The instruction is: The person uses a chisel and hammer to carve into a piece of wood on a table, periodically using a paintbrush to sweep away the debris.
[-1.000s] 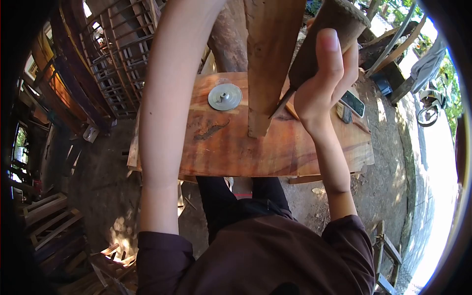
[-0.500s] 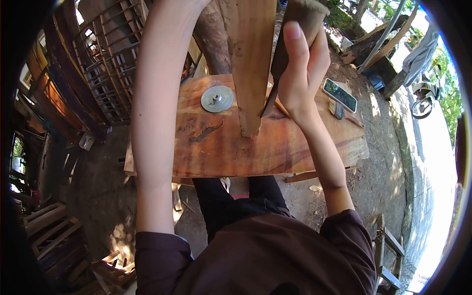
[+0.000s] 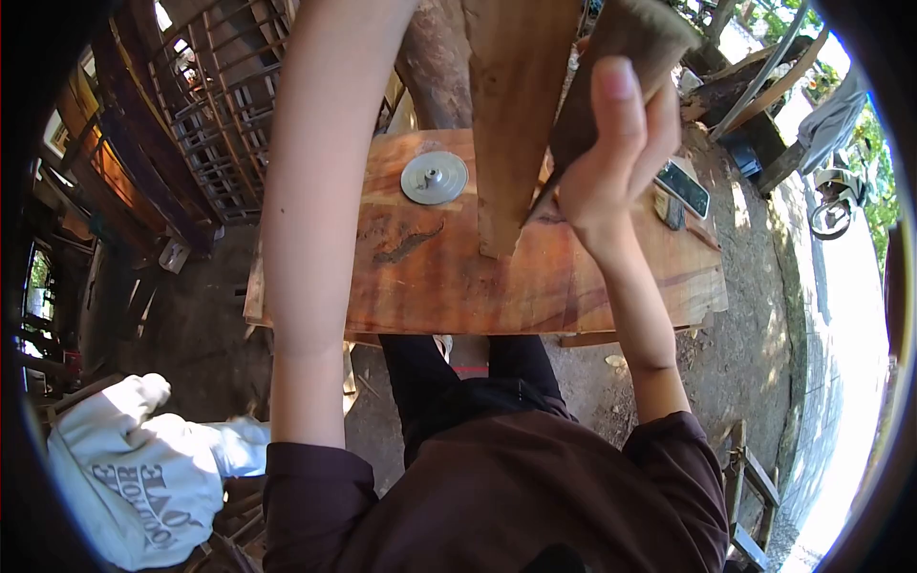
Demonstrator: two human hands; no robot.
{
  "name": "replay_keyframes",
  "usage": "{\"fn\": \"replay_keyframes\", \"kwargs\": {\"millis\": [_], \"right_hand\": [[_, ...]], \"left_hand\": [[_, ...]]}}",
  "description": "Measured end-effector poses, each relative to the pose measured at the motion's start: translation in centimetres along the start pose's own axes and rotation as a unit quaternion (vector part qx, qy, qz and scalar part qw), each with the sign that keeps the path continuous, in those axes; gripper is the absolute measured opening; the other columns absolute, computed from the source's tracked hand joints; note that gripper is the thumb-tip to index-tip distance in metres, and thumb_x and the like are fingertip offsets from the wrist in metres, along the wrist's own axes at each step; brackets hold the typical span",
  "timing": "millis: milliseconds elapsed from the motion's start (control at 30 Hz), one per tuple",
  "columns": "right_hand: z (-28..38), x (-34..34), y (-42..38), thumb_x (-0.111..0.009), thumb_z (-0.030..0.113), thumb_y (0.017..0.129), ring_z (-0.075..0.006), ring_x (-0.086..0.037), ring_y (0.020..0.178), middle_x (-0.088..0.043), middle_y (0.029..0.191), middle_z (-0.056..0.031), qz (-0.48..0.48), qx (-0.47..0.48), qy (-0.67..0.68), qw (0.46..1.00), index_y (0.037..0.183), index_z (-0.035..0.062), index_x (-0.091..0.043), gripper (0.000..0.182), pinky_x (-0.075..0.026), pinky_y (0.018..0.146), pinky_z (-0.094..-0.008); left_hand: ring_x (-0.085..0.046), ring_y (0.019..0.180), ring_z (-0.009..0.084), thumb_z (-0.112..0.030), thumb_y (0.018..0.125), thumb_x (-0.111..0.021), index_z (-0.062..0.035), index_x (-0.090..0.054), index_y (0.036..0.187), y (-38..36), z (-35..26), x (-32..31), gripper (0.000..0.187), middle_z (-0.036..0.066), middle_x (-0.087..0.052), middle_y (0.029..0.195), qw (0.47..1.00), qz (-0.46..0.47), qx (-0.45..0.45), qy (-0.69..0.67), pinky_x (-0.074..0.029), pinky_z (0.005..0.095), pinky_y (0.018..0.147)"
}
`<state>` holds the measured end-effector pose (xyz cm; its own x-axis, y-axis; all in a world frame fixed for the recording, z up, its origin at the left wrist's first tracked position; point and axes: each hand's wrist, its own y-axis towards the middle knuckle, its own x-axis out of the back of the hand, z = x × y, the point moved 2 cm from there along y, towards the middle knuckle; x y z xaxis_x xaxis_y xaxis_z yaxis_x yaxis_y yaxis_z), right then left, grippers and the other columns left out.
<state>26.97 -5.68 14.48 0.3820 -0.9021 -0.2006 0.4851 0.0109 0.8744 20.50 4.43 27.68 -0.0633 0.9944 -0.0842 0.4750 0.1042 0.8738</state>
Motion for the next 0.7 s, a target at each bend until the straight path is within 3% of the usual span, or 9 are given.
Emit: {"fn": "replay_keyframes", "kwargs": {"millis": [167,233,367,467,500,567,600,633,700], "right_hand": [[0.6,0.8,0.5,-0.049,0.036,0.093,-0.0108,-0.05,0.079,-0.059,0.089,-0.0051,-0.039,-0.025,-0.02,0.999,0.103,-0.0033,-0.058,0.042,-0.039,0.072,-0.025],[0.1,0.5,0.2,-0.048,0.037,0.094,-0.0117,-0.051,0.078,-0.059,0.089,-0.0059,-0.043,-0.036,0.016,0.998,0.103,-0.0035,-0.058,0.043,-0.039,0.073,-0.0255],[-2.3,-0.1,-1.1,-0.045,0.035,0.094,-0.0119,-0.05,0.071,-0.059,0.084,-0.0068,0.009,0.035,-0.073,0.997,0.094,-0.0015,-0.058,0.039,-0.039,0.071,-0.0263],[0.4,0.0,0.4,-0.044,0.034,0.094,-0.012,-0.05,0.071,-0.059,0.084,-0.007,-0.05,-0.012,-0.013,0.999,0.091,-0.0016,-0.058,0.038,-0.038,0.07,-0.0264],[0.9,0.1,0.8,-0.046,0.035,0.093,-0.0134,-0.05,0.073,-0.059,0.085,-0.0077,-0.039,0.003,-0.019,0.999,0.094,-0.0021,-0.059,0.04,-0.039,0.07,-0.0277],[3.3,-2.2,-0.1,-0.048,0.041,0.093,-0.0171,-0.055,0.089,-0.059,0.096,-0.0098,-0.035,-0.053,-0.03,0.998,0.119,-0.0047,-0.048,0.053,-0.044,0.079,-0.032],[1.5,-0.8,0.4,-0.05,0.043,0.09,-0.0185,-0.055,0.09,-0.06,0.098,-0.0105,0.038,0.032,0.022,0.999,0.118,-0.0055,-0.049,0.056,-0.044,0.081,-0.0342],[0.4,-1.4,0.1,-0.05,0.043,0.09,-0.0185,-0.055,0.09,-0.06,0.098,-0.0105,0.04,0.034,0.023,0.998,0.118,-0.0055,-0.049,0.056,-0.044,0.081,-0.0342],[-0.8,-2.3,-0.9,-0.05,0.042,0.088,-0.0179,-0.054,0.088,-0.059,0.096,-0.0097,-0.145,-0.003,0.135,0.98,0.115,-0.0057,-0.051,0.054,-0.044,0.078,-0.034]], "left_hand": [[-0.069,0.082,0.0221,-0.058,0.094,-0.041,-0.0004,-0.055,0.113,-0.1,2.1,1.4,0.062,0.018,-0.066,0.09,1.0,-0.002,0.001,-0.007,-0.058,0.0313,0.075],[-0.069,0.083,0.022,-0.058,0.094,-0.041,-0.0005,-0.055,0.113,-0.7,2.8,1.4,0.062,0.018,-0.066,0.09,1.0,-0.006,0.012,-0.014,-0.058,0.0313,0.076],[-0.068,0.083,0.0218,-0.057,0.094,-0.042,-0.0005,-0.055,0.113,-1.4,3.8,1.5,0.061,0.018,-0.066,0.09,0.999,-0.009,0.013,-0.028,-0.057,0.0313,0.076],[-0.068,0.083,0.0217,-0.057,0.094,-0.042,-0.0006,-0.055,0.112,-1.9,4.4,1.9,0.061,0.018,-0.066,0.09,0.999,-0.016,0.02,-0.031,-0.057,0.0313,0.076],[-0.068,0.083,0.0216,-0.057,0.094,-0.042,-0.0006,-0.055,0.112,-2.1,4.7,1.9,0.061,0.018,-0.066,0.09,0.999,-0.018,0.023,-0.034,-0.057,0.0313,0.076],[-0.068,0.083,0.0215,-0.057,0.094,-0.042,-0.0006,-0.055,0.112,-2.3,5.1,1.8,0.06,0.018,-0.066,0.09,0.999,-0.02,0.026,-0.043,-0.057,0.0313,0.076],[-0.068,0.083,0.0215,-0.057,0.094,-0.042,-0.0006,-0.055,0.112,-2.3,5.1,1.7,0.06,0.018,-0.066,0.09,0.998,-0.021,0.023,-0.045,-0.057,0.0313,0.076],[-0.068,0.083,0.0214,-0.056,0.094,-0.042,-0.0007,-0.055,0.112,-2.2,5.0,1.6,0.06,0.018,-0.066,0.09,0.998,-0.022,0.019,-0.047,-0.057,0.0313,0.076],[-0.068,0.084,0.0213,-0.056,0.094,-0.042,-0.0007,-0.056,0.112,-2.3,4.8,1.7,0.06,0.018,-0.066,0.09,0.999,-0.024,0.015,-0.046,-0.057,0.0313,0.076]]}}
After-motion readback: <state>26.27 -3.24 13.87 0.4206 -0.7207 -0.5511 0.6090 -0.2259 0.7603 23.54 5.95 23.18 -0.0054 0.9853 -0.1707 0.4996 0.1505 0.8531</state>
